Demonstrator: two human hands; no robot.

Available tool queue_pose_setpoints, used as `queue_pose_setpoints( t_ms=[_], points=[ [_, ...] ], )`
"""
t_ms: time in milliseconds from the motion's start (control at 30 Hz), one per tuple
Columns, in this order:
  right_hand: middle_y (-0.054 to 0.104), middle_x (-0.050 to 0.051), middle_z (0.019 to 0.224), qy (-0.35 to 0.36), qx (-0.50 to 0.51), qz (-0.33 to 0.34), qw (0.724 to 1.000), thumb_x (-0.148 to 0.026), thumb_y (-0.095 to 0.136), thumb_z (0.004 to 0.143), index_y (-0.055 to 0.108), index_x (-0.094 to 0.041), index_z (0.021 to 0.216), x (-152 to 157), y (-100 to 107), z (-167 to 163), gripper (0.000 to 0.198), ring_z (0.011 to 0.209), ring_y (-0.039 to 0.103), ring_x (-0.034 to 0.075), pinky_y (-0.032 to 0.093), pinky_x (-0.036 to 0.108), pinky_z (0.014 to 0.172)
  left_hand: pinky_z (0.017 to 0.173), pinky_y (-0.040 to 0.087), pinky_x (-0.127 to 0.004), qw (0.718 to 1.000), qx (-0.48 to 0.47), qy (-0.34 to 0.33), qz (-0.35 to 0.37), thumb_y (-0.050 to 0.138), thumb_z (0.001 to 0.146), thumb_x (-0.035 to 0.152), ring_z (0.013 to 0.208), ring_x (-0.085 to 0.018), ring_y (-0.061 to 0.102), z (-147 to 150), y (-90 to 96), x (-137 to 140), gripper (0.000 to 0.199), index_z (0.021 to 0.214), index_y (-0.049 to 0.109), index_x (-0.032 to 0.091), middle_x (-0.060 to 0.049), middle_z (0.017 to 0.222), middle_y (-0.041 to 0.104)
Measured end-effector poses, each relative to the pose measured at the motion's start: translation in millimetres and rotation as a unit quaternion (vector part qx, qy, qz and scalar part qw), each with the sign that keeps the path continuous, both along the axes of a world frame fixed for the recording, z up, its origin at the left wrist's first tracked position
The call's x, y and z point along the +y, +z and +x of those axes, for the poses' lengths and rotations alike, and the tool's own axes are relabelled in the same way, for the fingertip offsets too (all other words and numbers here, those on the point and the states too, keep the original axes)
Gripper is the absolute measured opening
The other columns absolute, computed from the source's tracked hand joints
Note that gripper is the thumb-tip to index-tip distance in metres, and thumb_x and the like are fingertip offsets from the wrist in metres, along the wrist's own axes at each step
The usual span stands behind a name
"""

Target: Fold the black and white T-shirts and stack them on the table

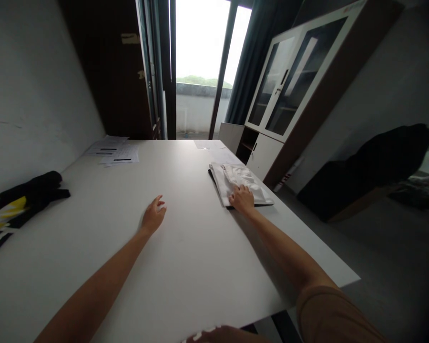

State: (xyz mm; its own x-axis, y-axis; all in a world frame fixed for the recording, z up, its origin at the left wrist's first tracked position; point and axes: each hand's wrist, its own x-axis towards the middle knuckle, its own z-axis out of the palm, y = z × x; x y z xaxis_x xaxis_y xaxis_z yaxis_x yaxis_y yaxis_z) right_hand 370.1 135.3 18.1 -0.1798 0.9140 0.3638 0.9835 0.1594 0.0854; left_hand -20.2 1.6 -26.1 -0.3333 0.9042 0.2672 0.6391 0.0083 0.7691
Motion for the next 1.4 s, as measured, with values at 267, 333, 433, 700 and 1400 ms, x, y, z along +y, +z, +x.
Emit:
queue_pose_setpoints(
  t_ms=[267, 333, 433, 700, 1400],
  points=[
    [0.06, 0.017, 0.128, 0.091, 0.056, 0.076, 0.991, -0.02, 0.055, 0.09, 0.064, -0.019, 0.108, 0, -4, 16, 0.02, 0.122, 0.049, 0.033, 0.04, 0.045, 0.101, 0.096, 0.05, -0.036, 1.0, 0.012, -0.005, 0.004, 0.056, 0.089, 0.024, 0.111, -0.023, 0.064, -1, -1.1, -1, 0.054, 0.143, 0.053, 0.02, -0.009, 0.122, 0.07],
    [0.059, 0.015, 0.134, 0.155, 0.107, 0.091, 0.978, -0.019, 0.052, 0.09, 0.063, -0.02, 0.105, 1, -9, 21, 0.019, 0.129, 0.047, 0.031, 0.039, 0.044, 0.107, 0.096, 0.05, -0.037, 1.0, 0.011, -0.006, 0.006, 0.055, 0.089, 0.023, 0.11, -0.023, 0.065, -2, -1.3, -1, 0.055, 0.143, 0.053, 0.019, -0.009, 0.122, 0.07],
    [0.068, 0.01, 0.121, 0.195, 0.2, 0.053, 0.959, -0.021, 0.05, 0.091, 0.062, -0.022, 0.108, 3, -18, 29, 0.021, 0.116, 0.06, 0.026, 0.047, 0.039, 0.099, 0.096, 0.05, -0.037, 1.0, 0.013, -0.009, 0.008, 0.055, 0.088, 0.022, 0.111, -0.024, 0.064, -2, -2.0, 0, 0.055, 0.143, 0.053, 0.018, -0.01, 0.122, 0.071],
    [0.073, 0.007, 0.116, 0.238, 0.253, 0.004, 0.938, -0.04, 0.047, 0.098, 0.068, -0.025, 0.101, 17, -9, 31, 0.026, 0.109, 0.066, 0.025, 0.052, 0.038, 0.096, 0.099, 0.049, -0.037, 1.0, 0.023, -0.013, 0.014, 0.056, 0.088, 0.023, 0.111, -0.024, 0.065, -3, -5.3, 1, 0.054, 0.142, 0.054, 0.019, -0.01, 0.121, 0.071],
    [0.049, 0.026, 0.15, -0.014, 0.1, -0.094, 0.99, -0.073, 0.034, 0.092, 0.044, -0.023, 0.156, 82, -49, 65, 0.081, 0.133, 0.046, 0.04, 0.034, 0.059, 0.103, 0.115, 0.037, -0.038, 0.993, 0.11, 0.032, -0.043, 0.063, 0.085, 0.02, 0.126, -0.028, 0.055, -77, 26.9, -19, 0.046, 0.13, 0.066, 0.015, -0.014, 0.133, 0.064]
  ],
)
